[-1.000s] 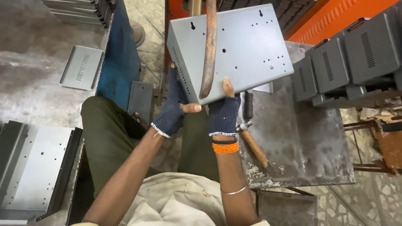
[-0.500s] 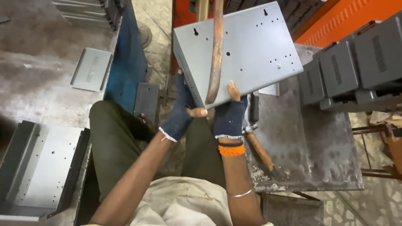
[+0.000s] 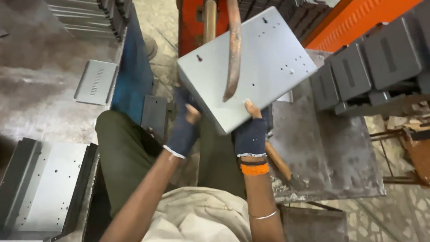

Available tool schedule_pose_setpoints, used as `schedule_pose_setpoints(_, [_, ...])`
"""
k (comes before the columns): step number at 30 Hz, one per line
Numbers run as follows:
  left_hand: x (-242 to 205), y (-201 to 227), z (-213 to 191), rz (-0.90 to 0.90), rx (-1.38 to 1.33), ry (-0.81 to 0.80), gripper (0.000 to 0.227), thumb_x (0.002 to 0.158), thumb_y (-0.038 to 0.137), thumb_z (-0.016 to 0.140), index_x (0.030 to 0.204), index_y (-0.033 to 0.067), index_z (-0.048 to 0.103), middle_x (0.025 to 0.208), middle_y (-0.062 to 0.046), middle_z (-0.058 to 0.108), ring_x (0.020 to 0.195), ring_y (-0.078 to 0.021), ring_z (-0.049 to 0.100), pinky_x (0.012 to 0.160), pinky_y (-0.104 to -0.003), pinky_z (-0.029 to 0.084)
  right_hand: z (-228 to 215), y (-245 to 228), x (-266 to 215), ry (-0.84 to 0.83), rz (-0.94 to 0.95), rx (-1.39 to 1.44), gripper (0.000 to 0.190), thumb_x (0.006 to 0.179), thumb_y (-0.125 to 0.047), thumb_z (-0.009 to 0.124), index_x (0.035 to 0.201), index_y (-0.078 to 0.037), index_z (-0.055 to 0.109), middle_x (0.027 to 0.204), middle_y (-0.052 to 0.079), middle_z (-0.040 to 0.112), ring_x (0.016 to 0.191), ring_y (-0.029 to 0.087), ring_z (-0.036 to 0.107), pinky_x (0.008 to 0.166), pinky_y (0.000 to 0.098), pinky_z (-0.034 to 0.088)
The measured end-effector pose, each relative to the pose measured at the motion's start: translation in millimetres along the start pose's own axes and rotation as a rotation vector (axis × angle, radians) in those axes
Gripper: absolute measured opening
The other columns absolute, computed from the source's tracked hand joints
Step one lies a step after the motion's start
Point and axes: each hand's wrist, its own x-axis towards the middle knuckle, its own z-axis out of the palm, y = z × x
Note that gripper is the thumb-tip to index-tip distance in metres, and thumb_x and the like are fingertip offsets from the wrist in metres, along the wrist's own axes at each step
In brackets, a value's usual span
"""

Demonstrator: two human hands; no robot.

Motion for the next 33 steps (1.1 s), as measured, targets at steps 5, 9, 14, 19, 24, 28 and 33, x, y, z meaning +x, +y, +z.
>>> schedule_pose_setpoints(5, [25.5, 127.4, 55.0, -0.104, 0.626, 0.180, 0.049, 0.112, 0.029, 0.047, 0.156, 0.0074, 0.040, 0.160, -0.019, 0.041, 0.150, -0.0325, 0.034, 0.125, -0.048, 0.029, -43.3, -10.2, 13.6, -0.013, 0.018, -0.284, 0.054, 0.078, -0.017, 0.081, 0.129, -0.017, 0.064, 0.107, 0.016, 0.073, 0.092, 0.032, 0.074, 0.080, 0.0502, 0.063])
schedule_pose_setpoints(9, [24.0, 139.4, 58.3, -0.107, 0.673, 0.106, 0.046, 0.110, 0.026, 0.049, 0.153, 0.0092, 0.047, 0.157, -0.015, 0.047, 0.148, -0.0297, 0.039, 0.124, -0.045, 0.030, -59.4, -16.3, 32.2, 0.002, 0.056, -0.337, 0.051, 0.075, -0.023, 0.082, 0.124, -0.020, 0.069, 0.104, 0.013, 0.074, 0.089, 0.029, 0.072, 0.080, 0.0502, 0.060])
schedule_pose_setpoints(14, [38.2, 145.8, 91.5, -0.107, 0.538, 0.009, 0.048, 0.108, 0.030, 0.050, 0.151, 0.0093, 0.049, 0.159, -0.016, 0.045, 0.150, -0.0325, 0.036, 0.124, -0.049, 0.029, -34.9, -48.6, 25.1, -0.100, -0.084, -0.772, 0.045, 0.092, -0.031, 0.058, 0.129, -0.008, 0.068, 0.123, 0.012, 0.069, 0.117, 0.018, 0.055, 0.115, 0.0426, 0.039])
schedule_pose_setpoints(19, [41.1, 124.2, 103.9, -0.054, 0.469, 0.089, 0.038, 0.107, 0.033, 0.054, 0.136, 0.0116, 0.065, 0.156, -0.019, 0.047, 0.148, -0.0368, 0.039, 0.122, -0.052, 0.029, -64.0, -50.8, 80.4, -0.025, 0.011, -0.434, 0.056, 0.078, -0.034, 0.080, 0.127, -0.012, 0.068, 0.106, 0.009, 0.070, 0.092, 0.022, 0.066, 0.085, 0.0398, 0.056])
schedule_pose_setpoints(24, [36.7, 120.0, 103.5, -0.067, 0.497, 0.101, 0.035, 0.105, 0.034, 0.057, 0.129, 0.0113, 0.069, 0.154, -0.020, 0.050, 0.146, -0.0367, 0.043, 0.120, -0.051, 0.032, -73.2, -49.7, 75.5, -0.003, 0.029, -0.362, 0.057, 0.079, -0.031, 0.081, 0.130, -0.010, 0.066, 0.110, 0.013, 0.072, 0.092, 0.024, 0.070, 0.083, 0.0393, 0.058])
schedule_pose_setpoints(28, [38.9, 122.7, 105.5, -0.041, 0.471, 0.078, 0.031, 0.104, 0.030, 0.060, 0.123, 0.0088, 0.071, 0.153, -0.021, 0.052, 0.145, -0.0361, 0.044, 0.121, -0.051, 0.032, -78.2, -50.5, 74.7, -0.014, 0.017, -0.336, 0.055, 0.080, -0.030, 0.081, 0.130, -0.011, 0.066, 0.108, 0.013, 0.072, 0.092, 0.023, 0.072, 0.083, 0.0391, 0.059])
schedule_pose_setpoints(33, [40.6, 121.7, 103.5, -0.027, 0.452, 0.066, 0.029, 0.103, 0.028, 0.062, 0.122, 0.0084, 0.072, 0.151, -0.020, 0.054, 0.145, -0.0351, 0.044, 0.121, -0.051, 0.033, -44.8, -59.1, 39.6, -0.011, 0.027, -0.386, 0.053, 0.079, -0.030, 0.081, 0.127, -0.012, 0.067, 0.107, 0.011, 0.073, 0.091, 0.020, 0.071, 0.083, 0.0400, 0.057])
